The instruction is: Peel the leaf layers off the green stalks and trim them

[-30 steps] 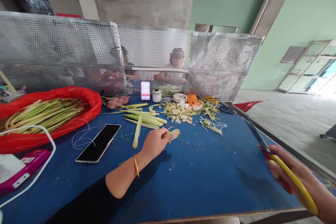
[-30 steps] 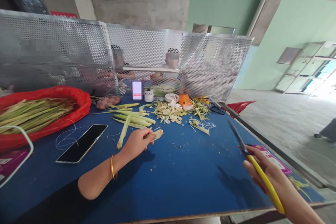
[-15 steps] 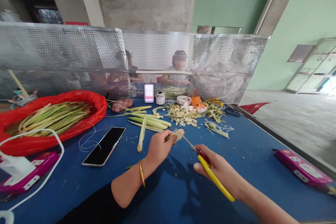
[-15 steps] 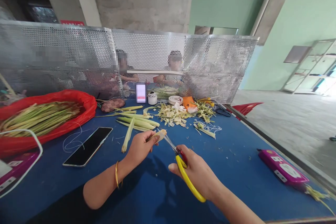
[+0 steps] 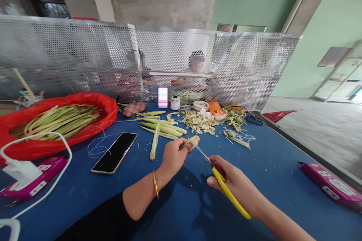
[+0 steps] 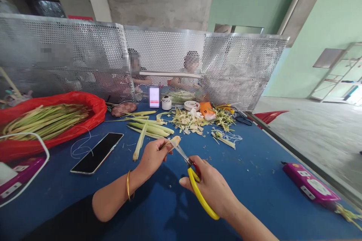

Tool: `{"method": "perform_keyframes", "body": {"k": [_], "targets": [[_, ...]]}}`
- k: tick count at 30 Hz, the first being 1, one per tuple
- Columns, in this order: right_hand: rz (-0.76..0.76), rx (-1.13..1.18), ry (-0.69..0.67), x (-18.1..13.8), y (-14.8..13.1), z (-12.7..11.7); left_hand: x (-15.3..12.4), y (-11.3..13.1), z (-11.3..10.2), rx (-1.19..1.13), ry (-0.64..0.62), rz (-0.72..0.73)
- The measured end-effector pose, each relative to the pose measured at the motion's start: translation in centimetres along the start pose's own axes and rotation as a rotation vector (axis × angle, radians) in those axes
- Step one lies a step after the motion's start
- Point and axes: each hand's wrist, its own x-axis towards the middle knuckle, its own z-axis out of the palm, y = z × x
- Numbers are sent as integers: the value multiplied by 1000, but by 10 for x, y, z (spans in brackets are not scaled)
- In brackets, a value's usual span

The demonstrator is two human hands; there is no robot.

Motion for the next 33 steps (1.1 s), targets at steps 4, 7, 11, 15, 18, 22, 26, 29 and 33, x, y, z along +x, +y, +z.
{"method": "perform_keyframes", "body": {"k": [4, 7, 11, 15, 18, 22, 26, 29, 33], "targets": [[28, -23, 43, 1, -4, 2, 1, -1, 0, 4, -2, 7], [19, 0, 53, 1, -4, 1, 1, -1, 0, -5, 1, 5], [-4, 23, 38, 1, -1, 1, 0, 0, 1, 6, 2, -7], [2, 24, 58, 3, -1, 2, 1, -3, 2, 4, -6, 1], [-3, 62, 54, 5, 0, 4, 4, -7, 1, -36, -25, -5], [-21, 124, 57, 8, 4, 9, 8, -9, -1, -109, -76, -42], [-34, 119, 55, 6, 6, 9, 10, -7, -3, -137, -134, -74], [-46, 69, 37, 3, 2, 6, 8, -4, -4, -134, -199, -91], [-25, 15, 41, 5, -1, 4, 7, -3, -4, -98, -241, -99]]}}
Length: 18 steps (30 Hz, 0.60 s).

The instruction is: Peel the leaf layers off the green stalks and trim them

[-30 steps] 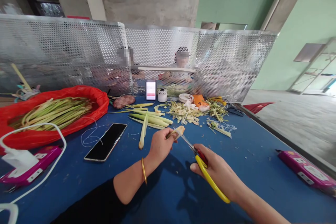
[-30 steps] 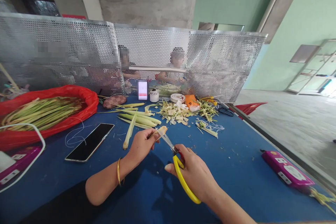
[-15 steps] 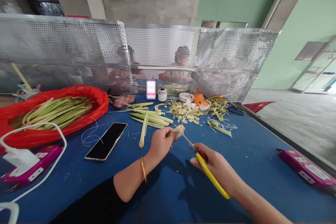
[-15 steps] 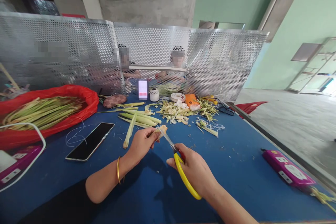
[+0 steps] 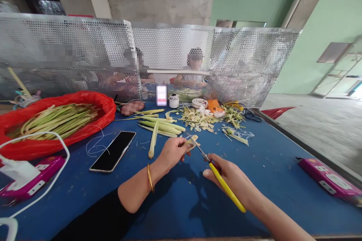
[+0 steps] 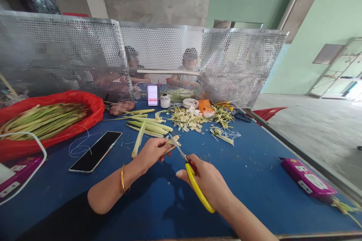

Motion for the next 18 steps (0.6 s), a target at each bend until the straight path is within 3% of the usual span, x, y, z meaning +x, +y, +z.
{"method": "perform_keyframes", "body": {"k": [8, 12, 15, 18], "targets": [[24, -22, 72, 8, 11, 5, 3, -4, 1, 14, 30, 2], [157, -358, 216, 14, 25, -11, 3, 2, -3, -132, 42, -84], [265, -593, 202, 21, 47, -24, 3, 8, -7, -278, 48, -126], [217, -735, 131, 28, 61, -36, 2, 15, -10, -505, 144, -140]]}}
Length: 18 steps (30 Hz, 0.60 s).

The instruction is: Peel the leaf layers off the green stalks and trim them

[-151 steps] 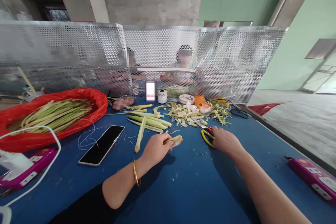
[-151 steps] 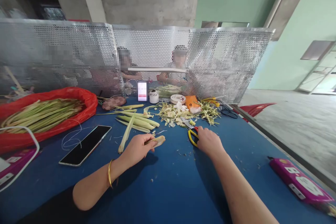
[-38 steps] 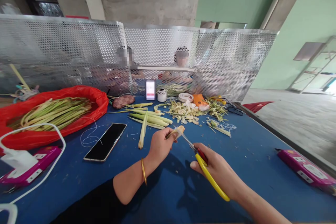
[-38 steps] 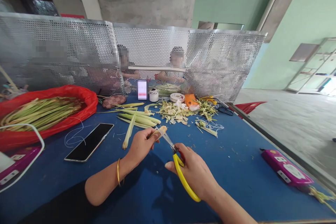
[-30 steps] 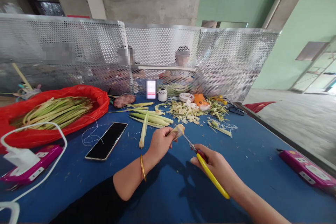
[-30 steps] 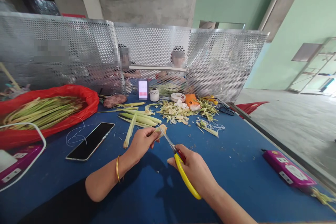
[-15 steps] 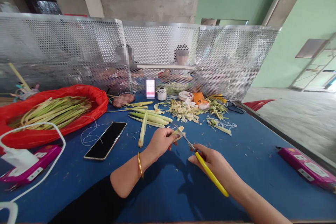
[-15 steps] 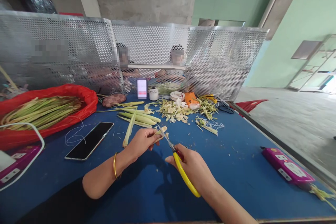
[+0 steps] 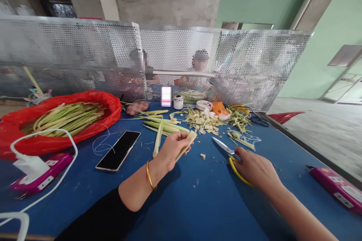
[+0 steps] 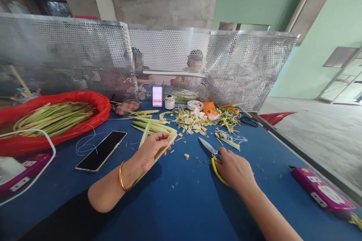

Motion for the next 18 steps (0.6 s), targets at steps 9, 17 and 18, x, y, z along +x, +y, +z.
{"method": "perform_keyframes", "body": {"k": [9, 17, 18], "targets": [[-298, 893, 34, 10, -105, -37, -1, -2, 3, -437, 113, 17], [-189, 1486, -238, 20, -127, -2, 9, -5, -16, 198, 104, 153], [-123, 1562, -284, 22, -122, -2, 13, -2, -25, 408, 134, 200]]}}
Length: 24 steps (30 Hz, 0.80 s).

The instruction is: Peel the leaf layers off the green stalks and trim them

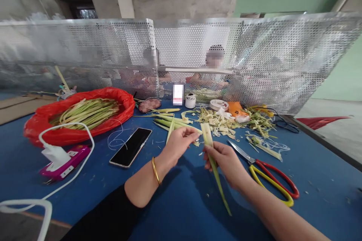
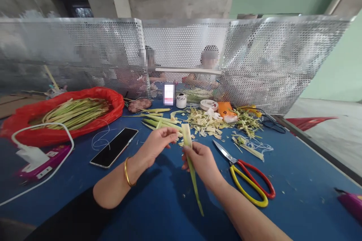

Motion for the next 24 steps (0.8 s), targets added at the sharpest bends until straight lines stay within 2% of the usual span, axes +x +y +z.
{"method": "perform_keyframes", "body": {"k": [2, 5, 8, 10, 11, 12, 13, 14, 16, 18, 20, 24], "targets": [[86, 124, 40, 2, -4, -9, 11, -5, -20, 520, 154, 143], [146, 201, 104, 6, -9, -14, 24, -15, -42, 799, 227, 107], [140, 162, 217, 7, -8, -12, 25, -17, -40, 848, 254, 105], [101, 105, 270, 6, -4, -10, 17, -13, -24, 684, 253, 190], [69, 78, 276, 6, -3, -8, 11, -10, -13, 524, 212, 226], [29, 55, 272, 5, -1, -7, 5, -7, -1, 341, 95, 215], [-13, 37, 258, 4, 1, -6, -2, -5, 10, 158, -35, 151], [-51, 22, 240, 4, 2, -5, -8, -4, 20, 16, -115, 77], [-95, 1, 200, 3, 3, -4, -17, -4, 32, -140, -136, -69], [-73, 8, 149, 2, 2, -5, -19, -5, 35, -213, -94, -152], [13, 83, 84, 2, 0, -8, -17, -6, 31, -261, -76, -189], [189, 332, -4, 3, -3, -14, -11, -4, 20, -367, -125, -237]]}}
